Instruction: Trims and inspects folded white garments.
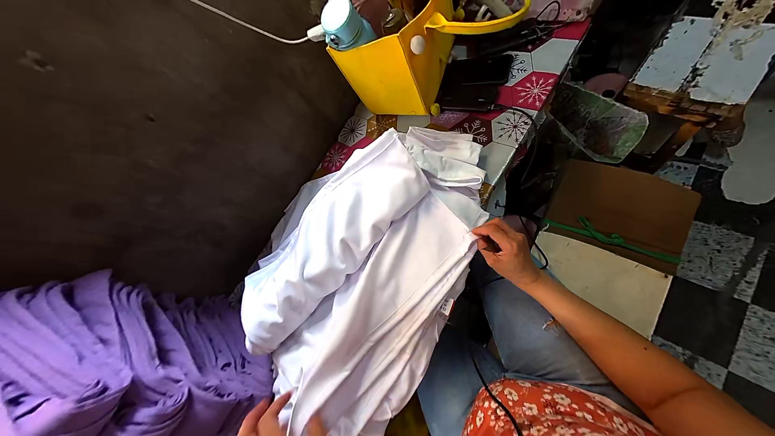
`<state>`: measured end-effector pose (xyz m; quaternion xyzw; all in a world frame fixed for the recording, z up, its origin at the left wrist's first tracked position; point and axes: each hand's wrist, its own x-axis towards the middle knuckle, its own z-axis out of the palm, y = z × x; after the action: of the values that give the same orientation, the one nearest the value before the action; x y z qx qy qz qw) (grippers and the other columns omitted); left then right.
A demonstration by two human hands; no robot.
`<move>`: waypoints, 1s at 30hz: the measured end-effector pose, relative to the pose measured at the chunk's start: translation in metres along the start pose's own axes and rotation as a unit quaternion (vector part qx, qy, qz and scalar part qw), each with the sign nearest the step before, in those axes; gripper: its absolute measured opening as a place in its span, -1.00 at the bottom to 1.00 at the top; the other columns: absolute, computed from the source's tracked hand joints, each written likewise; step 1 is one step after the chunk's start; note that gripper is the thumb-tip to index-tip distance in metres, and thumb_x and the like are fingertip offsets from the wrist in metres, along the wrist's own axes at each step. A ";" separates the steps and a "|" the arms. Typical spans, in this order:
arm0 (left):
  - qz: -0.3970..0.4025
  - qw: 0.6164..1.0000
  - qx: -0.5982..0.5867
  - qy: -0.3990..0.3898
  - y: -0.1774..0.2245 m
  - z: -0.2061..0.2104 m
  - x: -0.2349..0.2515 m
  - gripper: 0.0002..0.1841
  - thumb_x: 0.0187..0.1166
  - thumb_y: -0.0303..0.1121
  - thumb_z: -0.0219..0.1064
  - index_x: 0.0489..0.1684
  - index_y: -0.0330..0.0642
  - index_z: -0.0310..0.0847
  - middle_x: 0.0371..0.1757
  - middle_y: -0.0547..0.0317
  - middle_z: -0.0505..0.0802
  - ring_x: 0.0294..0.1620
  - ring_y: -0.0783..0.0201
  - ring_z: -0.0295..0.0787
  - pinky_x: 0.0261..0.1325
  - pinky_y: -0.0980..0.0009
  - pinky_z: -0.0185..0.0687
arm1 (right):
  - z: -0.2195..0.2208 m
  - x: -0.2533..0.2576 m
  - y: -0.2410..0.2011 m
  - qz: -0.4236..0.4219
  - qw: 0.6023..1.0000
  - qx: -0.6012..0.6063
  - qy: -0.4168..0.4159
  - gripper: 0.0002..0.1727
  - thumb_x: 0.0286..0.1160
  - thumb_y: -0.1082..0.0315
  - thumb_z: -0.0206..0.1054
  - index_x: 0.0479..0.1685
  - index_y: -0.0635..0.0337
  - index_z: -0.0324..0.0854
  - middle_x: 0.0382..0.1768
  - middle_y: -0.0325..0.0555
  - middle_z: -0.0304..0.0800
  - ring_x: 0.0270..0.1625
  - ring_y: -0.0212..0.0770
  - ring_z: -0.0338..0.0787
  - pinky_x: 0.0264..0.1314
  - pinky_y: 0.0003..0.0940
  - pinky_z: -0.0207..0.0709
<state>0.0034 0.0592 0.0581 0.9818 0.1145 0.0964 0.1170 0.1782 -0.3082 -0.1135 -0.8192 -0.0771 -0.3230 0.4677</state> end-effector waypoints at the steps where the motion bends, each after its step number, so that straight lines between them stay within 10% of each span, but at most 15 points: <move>1: 0.026 0.997 -0.066 -0.025 0.030 0.004 0.008 -0.52 0.35 -0.46 0.48 0.22 -0.61 0.60 0.35 -0.60 0.60 0.30 -0.35 0.63 0.23 -0.10 0.65 | 0.000 -0.002 -0.004 0.047 0.998 0.031 0.001 -0.82 0.41 0.45 0.38 -0.14 0.33 0.84 -0.21 0.07 0.86 -0.29 -0.23 0.82 -0.23 -0.39 0.71; 4: 0.012 0.902 -0.404 -0.152 0.136 0.067 0.029 -0.81 0.62 -0.50 0.22 -0.11 -0.41 0.75 -0.10 0.16 0.89 -0.13 0.46 0.84 -0.02 0.50 0.78 | 0.000 0.001 -0.021 0.157 0.982 0.107 0.016 -0.80 0.39 0.49 0.33 -0.16 0.44 0.80 -0.27 0.01 0.79 -0.37 -0.49 0.61 -0.28 -0.66 0.48; 7: -0.142 0.721 -0.604 -0.308 0.212 0.142 0.045 -0.66 0.83 -0.40 0.04 0.20 -0.50 0.63 0.07 0.02 0.88 -0.02 0.36 0.86 0.12 0.44 0.75 | -0.001 0.006 -0.032 0.212 0.965 0.155 0.016 -0.79 0.43 0.47 0.31 -0.13 0.43 0.77 -0.28 -0.07 0.78 -0.38 -0.57 0.57 -0.30 -0.72 0.45; 10: -0.295 0.599 -0.707 -0.232 0.253 0.168 0.062 -0.77 0.82 -0.37 0.13 0.09 -0.33 0.63 -0.10 0.09 0.92 -0.23 0.41 0.86 -0.16 0.55 0.73 | -0.003 0.012 -0.041 0.215 0.958 0.189 0.007 -0.81 0.43 0.50 0.31 -0.13 0.44 0.76 -0.25 -0.06 0.79 -0.35 -0.54 0.65 -0.26 -0.69 0.54; 15: -0.260 0.664 -0.696 -0.087 0.271 0.165 0.080 -0.95 0.60 -0.65 0.29 -0.25 -0.36 0.61 -0.39 0.16 0.84 -0.35 0.42 0.79 -0.11 0.52 0.74 | -0.012 -0.003 -0.022 0.199 0.960 0.192 -0.029 -0.78 0.53 0.38 0.36 -0.12 0.42 0.73 -0.25 -0.09 0.77 -0.32 -0.55 0.61 -0.24 -0.68 0.49; 20: -0.220 0.680 -0.699 -0.035 0.260 0.157 0.096 -0.87 0.59 -0.73 0.21 -0.24 -0.31 0.50 -0.44 0.24 0.80 -0.39 0.47 0.78 -0.13 0.55 0.76 | -0.038 -0.016 0.001 0.322 0.906 0.113 -0.251 -0.56 0.85 0.19 0.02 0.12 0.46 0.62 -0.28 0.10 0.73 -0.27 -0.13 0.70 -0.09 -0.14 0.59; 24: -0.185 0.678 -0.710 -0.034 0.254 0.157 0.103 -0.81 0.52 -0.78 0.21 -0.11 -0.32 0.48 -0.38 0.23 0.80 -0.35 0.48 0.76 -0.13 0.57 0.74 | -0.036 0.022 -0.011 0.183 0.956 0.128 -0.189 -0.28 0.87 -0.09 -0.25 0.18 0.40 0.64 -0.37 -0.11 0.66 -0.38 -0.34 0.57 -0.25 -0.34 0.49; 30: -0.117 0.690 -0.714 -0.030 0.246 0.159 0.104 -0.80 0.43 -0.79 0.28 -0.19 -0.30 0.57 -0.35 0.25 0.88 -0.26 0.48 0.83 -0.02 0.52 0.77 | -0.022 0.061 -0.021 0.048 0.968 0.063 -0.238 -0.41 0.76 -0.08 0.07 -0.10 0.31 0.78 -0.40 0.05 0.80 -0.38 -0.06 0.77 -0.31 -0.06 0.58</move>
<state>0.1871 -0.1806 -0.0151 0.5830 0.1220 0.1055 0.7963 0.2068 -0.3251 -0.0537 -0.8439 -0.1672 -0.0907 0.5017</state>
